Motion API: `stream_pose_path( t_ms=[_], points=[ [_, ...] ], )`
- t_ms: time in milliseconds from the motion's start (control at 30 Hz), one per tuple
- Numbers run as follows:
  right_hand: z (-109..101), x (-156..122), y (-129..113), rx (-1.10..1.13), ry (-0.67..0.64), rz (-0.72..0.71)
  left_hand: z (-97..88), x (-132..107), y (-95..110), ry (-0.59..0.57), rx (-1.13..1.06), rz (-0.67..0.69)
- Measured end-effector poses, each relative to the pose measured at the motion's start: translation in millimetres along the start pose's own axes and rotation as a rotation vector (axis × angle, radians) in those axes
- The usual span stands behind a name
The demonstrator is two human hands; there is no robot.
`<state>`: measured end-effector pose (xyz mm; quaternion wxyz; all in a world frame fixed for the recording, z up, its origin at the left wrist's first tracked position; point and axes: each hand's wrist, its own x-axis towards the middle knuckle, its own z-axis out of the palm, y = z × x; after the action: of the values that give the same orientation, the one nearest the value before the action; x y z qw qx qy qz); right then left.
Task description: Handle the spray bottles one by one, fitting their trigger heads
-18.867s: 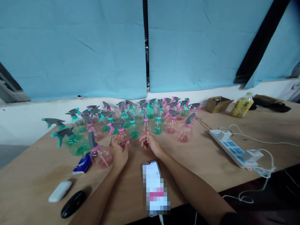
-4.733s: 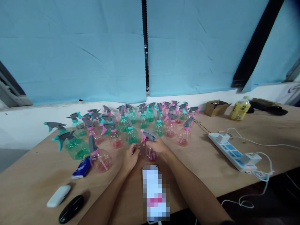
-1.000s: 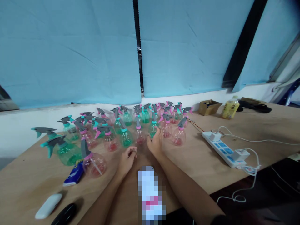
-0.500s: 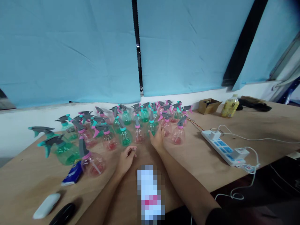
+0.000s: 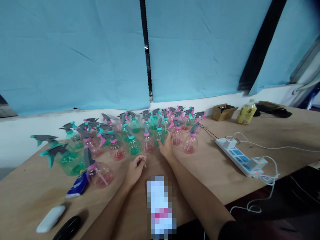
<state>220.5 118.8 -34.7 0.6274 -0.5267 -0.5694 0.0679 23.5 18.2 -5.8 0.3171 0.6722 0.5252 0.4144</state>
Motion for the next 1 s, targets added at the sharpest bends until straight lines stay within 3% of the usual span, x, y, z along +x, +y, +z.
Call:
stream_pose_path(
  t_ms=[167, 533, 733, 900, 1000],
  points=[
    [0, 1, 3, 0.067, -0.007, -0.022, -0.2, -1, 4, 0.006, 0.002, 0.003],
    [-16, -3, -24, -0.033, 0.028, -0.009, -0.6, -1, 0, 0.009, 0.021, 0.014],
    [-10, 2, -27, 0.165, 0.038, -0.008, -0.8, -1, 0, -0.009, 0.03, 0.021],
    [-17, -1, -46, 0.257, 0.097, 0.066, -0.7, -2, -1, -0.013, 0.01, 0.005],
    [-26, -4, -65, 0.294, 0.009, 0.078, -1.0, -2, -1, -0.002, 0.005, 0.004]
  ],
)
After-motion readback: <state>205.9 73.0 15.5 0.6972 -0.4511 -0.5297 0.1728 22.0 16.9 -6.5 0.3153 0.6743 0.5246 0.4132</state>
